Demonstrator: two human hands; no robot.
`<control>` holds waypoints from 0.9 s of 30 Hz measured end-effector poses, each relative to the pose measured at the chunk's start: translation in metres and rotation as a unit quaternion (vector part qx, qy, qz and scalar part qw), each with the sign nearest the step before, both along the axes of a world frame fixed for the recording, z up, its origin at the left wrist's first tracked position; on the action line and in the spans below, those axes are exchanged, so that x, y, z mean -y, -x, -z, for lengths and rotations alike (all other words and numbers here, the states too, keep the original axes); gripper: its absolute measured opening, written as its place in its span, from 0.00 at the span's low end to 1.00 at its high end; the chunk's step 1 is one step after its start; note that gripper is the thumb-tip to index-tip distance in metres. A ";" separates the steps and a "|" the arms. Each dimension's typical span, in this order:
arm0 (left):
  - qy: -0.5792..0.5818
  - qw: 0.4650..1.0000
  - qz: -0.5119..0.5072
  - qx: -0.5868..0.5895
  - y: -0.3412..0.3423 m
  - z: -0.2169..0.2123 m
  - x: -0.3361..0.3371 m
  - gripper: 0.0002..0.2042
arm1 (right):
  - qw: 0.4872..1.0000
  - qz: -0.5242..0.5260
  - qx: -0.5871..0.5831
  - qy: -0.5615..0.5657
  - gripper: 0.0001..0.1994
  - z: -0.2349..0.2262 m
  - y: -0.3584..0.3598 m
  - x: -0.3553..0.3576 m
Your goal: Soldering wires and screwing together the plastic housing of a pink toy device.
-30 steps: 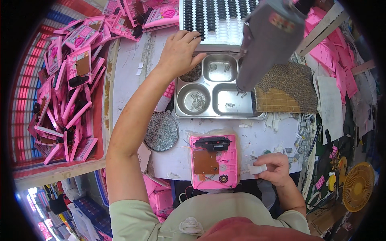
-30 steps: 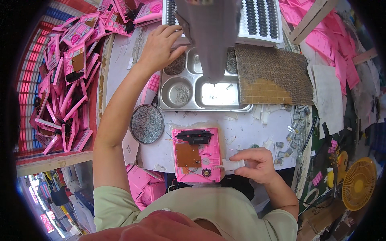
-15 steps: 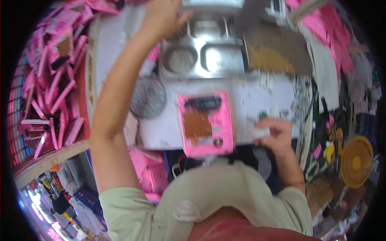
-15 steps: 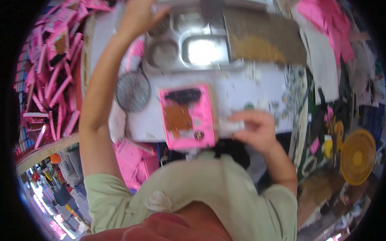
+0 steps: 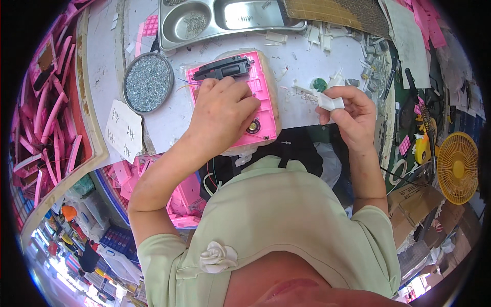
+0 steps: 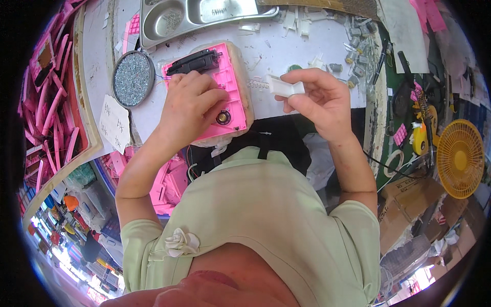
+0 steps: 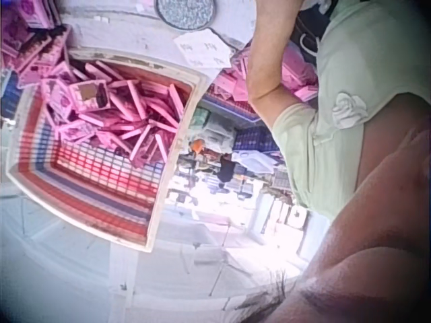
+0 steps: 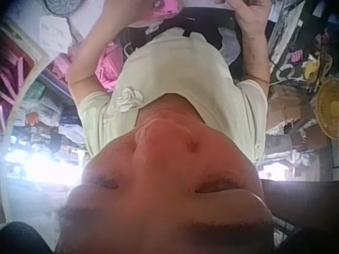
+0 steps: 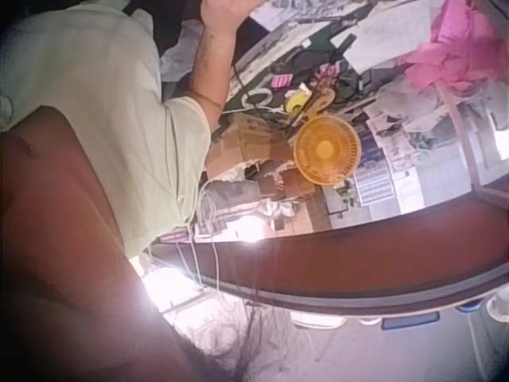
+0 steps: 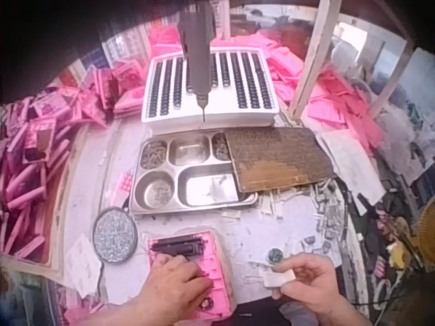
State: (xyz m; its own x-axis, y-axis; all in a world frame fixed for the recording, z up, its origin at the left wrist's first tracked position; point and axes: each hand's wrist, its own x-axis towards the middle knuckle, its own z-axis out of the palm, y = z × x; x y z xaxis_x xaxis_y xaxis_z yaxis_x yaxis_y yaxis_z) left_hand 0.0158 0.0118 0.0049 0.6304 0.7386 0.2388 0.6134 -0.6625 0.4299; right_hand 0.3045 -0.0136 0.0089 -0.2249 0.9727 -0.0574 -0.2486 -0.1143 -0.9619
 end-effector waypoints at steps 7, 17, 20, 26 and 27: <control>-0.011 0.995 0.042 -0.086 -0.007 -0.001 -0.002 0.11 | 0.999 -0.032 -0.035 -0.012 0.17 0.008 -0.006 0.008; 0.033 0.993 0.005 -0.111 -0.022 -0.003 0.000 0.08 | 1.000 -0.018 0.010 0.007 0.18 0.001 0.001 0.005; 0.036 0.994 -0.028 -0.100 -0.024 -0.002 0.005 0.07 | 0.999 -0.046 0.006 0.002 0.17 0.005 -0.002 0.004; 0.158 0.965 -0.118 0.174 0.012 -0.005 0.003 0.05 | 0.970 -0.052 0.209 -0.114 0.15 0.009 0.015 -0.004; 0.194 0.945 -0.174 0.198 0.017 -0.009 0.007 0.05 | 0.946 -0.070 0.272 -0.163 0.15 0.009 0.020 -0.009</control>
State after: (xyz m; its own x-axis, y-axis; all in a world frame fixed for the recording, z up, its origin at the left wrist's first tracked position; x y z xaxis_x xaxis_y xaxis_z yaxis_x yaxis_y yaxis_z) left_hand -0.0008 0.0053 0.0140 0.2500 0.9654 0.0739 0.5049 -0.1951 0.8409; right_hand 0.2847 -0.0047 -0.0004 -0.3772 0.9211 0.0969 0.2884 0.2162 -0.9328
